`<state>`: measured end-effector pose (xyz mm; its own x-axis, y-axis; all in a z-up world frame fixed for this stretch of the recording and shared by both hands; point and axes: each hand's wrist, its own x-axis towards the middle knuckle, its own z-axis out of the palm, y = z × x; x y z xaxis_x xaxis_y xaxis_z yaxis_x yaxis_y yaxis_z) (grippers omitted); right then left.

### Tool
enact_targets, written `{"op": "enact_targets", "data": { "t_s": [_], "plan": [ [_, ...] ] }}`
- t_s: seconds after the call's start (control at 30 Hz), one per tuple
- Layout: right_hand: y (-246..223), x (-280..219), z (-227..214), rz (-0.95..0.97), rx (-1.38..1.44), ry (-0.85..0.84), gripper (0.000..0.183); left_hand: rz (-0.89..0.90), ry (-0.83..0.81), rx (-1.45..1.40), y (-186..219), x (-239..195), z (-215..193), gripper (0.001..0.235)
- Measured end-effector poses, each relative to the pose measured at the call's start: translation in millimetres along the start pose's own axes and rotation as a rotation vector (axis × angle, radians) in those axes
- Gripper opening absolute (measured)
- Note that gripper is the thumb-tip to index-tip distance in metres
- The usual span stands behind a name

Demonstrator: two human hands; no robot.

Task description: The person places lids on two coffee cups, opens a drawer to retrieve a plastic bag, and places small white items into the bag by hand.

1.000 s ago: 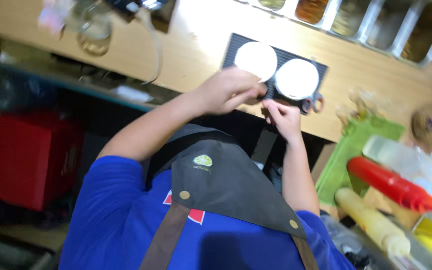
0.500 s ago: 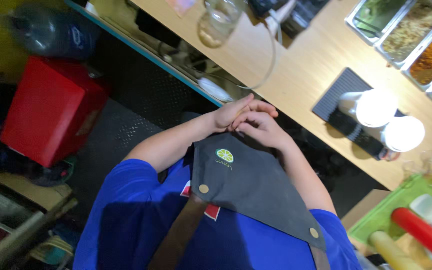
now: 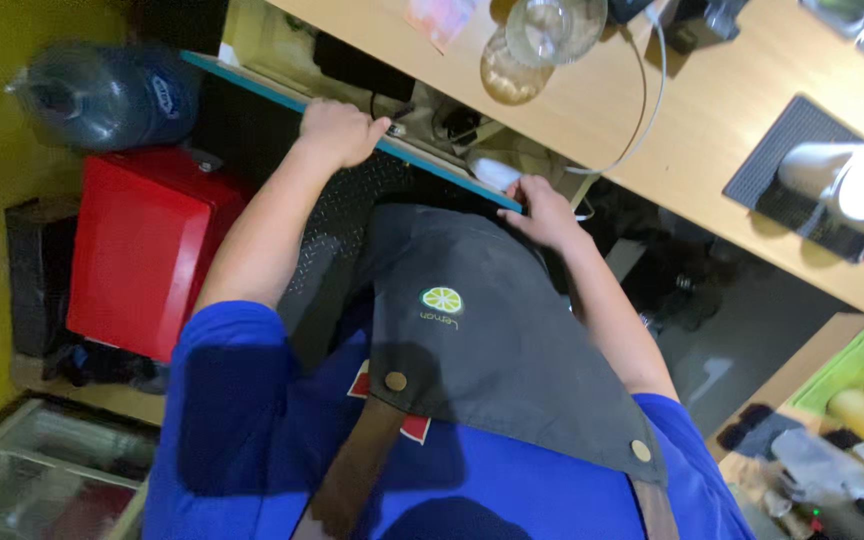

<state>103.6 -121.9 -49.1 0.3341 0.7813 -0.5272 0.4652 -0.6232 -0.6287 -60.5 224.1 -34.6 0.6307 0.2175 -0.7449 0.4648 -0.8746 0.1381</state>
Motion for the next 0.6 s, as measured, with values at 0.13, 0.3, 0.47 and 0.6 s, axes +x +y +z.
{"op": "enact_targets", "data": {
  "t_s": [0.13, 0.3, 0.47, 0.6],
  "plan": [
    [-1.4, -0.6, 3.3, -0.008, 0.028, 0.013, 0.035, 0.055, -0.16, -0.067, -4.0, 33.4, 13.2, 0.067],
    [-1.9, -17.6, 21.9, 0.015, 0.097, -0.027, 0.035, 0.16, -0.356, -0.107, -4.1, 65.7, 40.7, 0.066],
    [8.5, -23.9, 39.0, 0.021, 0.282, -0.105, 0.038, 0.13, -0.111, -0.104, -3.3, 57.6, 69.3, 0.052],
    [21.1, -25.0, 48.9, 0.019, 0.385, -0.171, 0.041, 0.329, 0.02, -0.123, 0.3, 59.0, 88.5, 0.043]
  ]
}}
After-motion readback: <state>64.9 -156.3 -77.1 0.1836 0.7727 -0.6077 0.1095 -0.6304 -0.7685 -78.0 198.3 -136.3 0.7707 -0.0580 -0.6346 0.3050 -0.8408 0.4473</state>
